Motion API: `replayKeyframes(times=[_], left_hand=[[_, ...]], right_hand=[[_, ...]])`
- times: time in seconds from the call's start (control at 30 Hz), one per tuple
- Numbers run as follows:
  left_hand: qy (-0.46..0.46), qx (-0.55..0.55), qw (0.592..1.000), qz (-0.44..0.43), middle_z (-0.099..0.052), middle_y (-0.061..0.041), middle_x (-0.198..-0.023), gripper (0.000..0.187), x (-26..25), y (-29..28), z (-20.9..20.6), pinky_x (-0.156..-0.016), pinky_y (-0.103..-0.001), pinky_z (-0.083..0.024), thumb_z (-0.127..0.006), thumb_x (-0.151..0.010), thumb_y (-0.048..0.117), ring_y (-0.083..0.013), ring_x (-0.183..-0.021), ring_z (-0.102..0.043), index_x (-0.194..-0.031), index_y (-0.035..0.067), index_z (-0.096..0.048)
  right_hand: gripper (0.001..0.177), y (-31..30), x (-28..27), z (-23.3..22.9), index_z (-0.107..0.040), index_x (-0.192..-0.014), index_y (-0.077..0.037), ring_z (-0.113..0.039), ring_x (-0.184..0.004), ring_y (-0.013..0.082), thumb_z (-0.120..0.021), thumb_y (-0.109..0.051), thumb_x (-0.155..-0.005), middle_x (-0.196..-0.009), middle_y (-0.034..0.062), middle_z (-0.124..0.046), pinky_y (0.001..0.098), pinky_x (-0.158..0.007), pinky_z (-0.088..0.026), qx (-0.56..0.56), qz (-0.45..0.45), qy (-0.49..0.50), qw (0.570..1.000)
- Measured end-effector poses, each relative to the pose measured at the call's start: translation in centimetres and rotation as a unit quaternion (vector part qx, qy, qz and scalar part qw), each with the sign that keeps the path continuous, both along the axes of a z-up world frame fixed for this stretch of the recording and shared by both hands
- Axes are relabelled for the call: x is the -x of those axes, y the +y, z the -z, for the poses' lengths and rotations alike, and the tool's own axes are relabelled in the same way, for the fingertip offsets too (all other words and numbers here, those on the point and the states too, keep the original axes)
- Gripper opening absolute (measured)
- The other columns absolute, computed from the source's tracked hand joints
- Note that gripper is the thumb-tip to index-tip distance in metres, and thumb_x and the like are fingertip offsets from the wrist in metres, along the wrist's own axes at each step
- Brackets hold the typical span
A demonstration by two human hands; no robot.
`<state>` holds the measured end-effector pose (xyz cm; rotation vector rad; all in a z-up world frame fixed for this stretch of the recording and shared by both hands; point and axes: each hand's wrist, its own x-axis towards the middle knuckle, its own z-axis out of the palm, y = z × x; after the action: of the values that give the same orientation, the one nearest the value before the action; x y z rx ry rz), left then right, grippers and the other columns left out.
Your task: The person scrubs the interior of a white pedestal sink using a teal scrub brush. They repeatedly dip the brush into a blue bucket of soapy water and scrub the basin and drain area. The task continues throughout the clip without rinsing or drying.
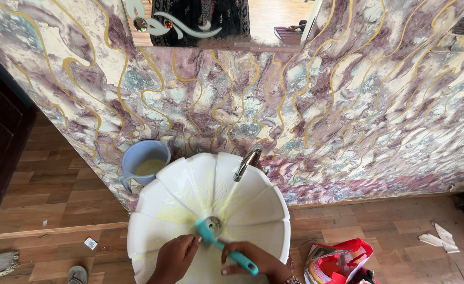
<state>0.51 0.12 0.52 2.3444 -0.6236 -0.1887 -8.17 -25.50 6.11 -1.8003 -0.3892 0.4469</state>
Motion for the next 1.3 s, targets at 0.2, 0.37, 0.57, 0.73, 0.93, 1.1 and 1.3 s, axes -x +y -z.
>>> replayKeyframes(times=[0.2,0.37,0.57,0.73,0.93,1.1,1.3], left_hand=[[-0.015,0.035,0.999,-0.008,-0.061,-0.012,-0.066,0.036,0.2,0.0,-0.4,-0.058,-0.047,-0.045,-0.056,-0.098,0.034,-0.0345,-0.063,-0.061,-0.075,0.006,-0.060],[-0.026,0.055,0.998,-0.015,-0.061,-0.011,-0.065,0.036,0.4,0.0,-0.6,-0.057,-0.047,-0.045,-0.056,-0.098,0.034,-0.0339,-0.062,-0.061,-0.074,0.007,-0.061],[-0.035,0.065,0.997,-0.012,-0.059,-0.013,-0.063,0.039,0.5,0.2,-0.3,-0.056,-0.046,-0.043,-0.057,-0.098,0.032,-0.0340,-0.059,-0.059,-0.071,0.005,-0.059],[-0.054,0.060,0.997,0.002,-0.060,-0.010,-0.062,0.036,0.5,0.0,-0.5,-0.055,-0.045,-0.044,-0.059,-0.097,0.031,-0.0310,-0.058,-0.060,-0.071,0.006,-0.059],[-0.120,0.100,0.975,0.159,-0.065,-0.012,-0.097,0.036,1.5,0.5,-2.7,-0.070,-0.044,-0.052,-0.077,-0.083,0.037,-0.0317,-0.085,-0.066,-0.107,0.010,-0.069],[-0.197,0.102,0.907,0.357,-0.060,-0.017,-0.120,0.058,2.1,-0.3,-3.0,-0.078,-0.046,-0.051,-0.087,-0.078,0.038,-0.0335,-0.101,-0.064,-0.128,0.016,-0.069],[-0.205,0.035,0.906,0.370,-0.064,-0.009,-0.107,0.027,2.1,-0.9,-0.4,-0.073,-0.042,-0.052,-0.082,-0.093,0.037,-0.0282,-0.094,-0.069,-0.106,0.016,-0.070]], right_hand=[[0.031,1.2,0.2,0.1,-0.070,-0.105,-0.014,-0.057,-0.132,0.0339,-0.088,-0.031,-0.087,-0.133,0.0122,-0.064,0.0474,-0.114,-0.038,0.161,0.050,-0.072,0.983],[0.038,0.8,-0.3,-0.5,-0.064,-0.102,-0.014,-0.058,-0.130,0.0332,-0.089,-0.034,-0.081,-0.136,0.0060,-0.055,0.0449,-0.115,-0.039,0.205,0.053,-0.011,0.977],[0.029,0.2,0.1,2.9,-0.065,-0.102,-0.012,-0.052,-0.144,0.0361,-0.086,-0.029,-0.091,-0.119,0.0130,-0.071,0.0446,-0.115,-0.044,-0.009,-0.033,-0.015,0.999],[0.037,0.4,-1.0,3.9,-0.064,-0.099,-0.012,-0.060,-0.117,0.0421,-0.092,-0.020,-0.077,-0.142,0.0307,-0.046,0.0493,-0.095,-0.044,0.312,0.216,-0.188,0.906],[0.072,1.1,0.6,3.1,-0.034,-0.152,-0.016,-0.068,-0.090,0.0376,-0.062,-0.011,-0.086,-0.113,0.0214,-0.066,0.0420,-0.084,-0.055,0.053,-0.005,0.001,0.999],[0.053,3.0,0.2,4.4,-0.045,-0.139,-0.009,-0.069,-0.092,0.0402,-0.069,-0.015,-0.091,-0.100,0.0169,-0.073,0.0470,-0.077,-0.054,0.205,0.047,-0.076,0.975],[0.065,3.1,0.3,4.0,-0.042,-0.142,-0.010,-0.069,-0.087,0.0423,-0.071,-0.008,-0.084,-0.096,0.0154,-0.074,0.0486,-0.074,-0.052,0.197,0.032,-0.160,0.967]])
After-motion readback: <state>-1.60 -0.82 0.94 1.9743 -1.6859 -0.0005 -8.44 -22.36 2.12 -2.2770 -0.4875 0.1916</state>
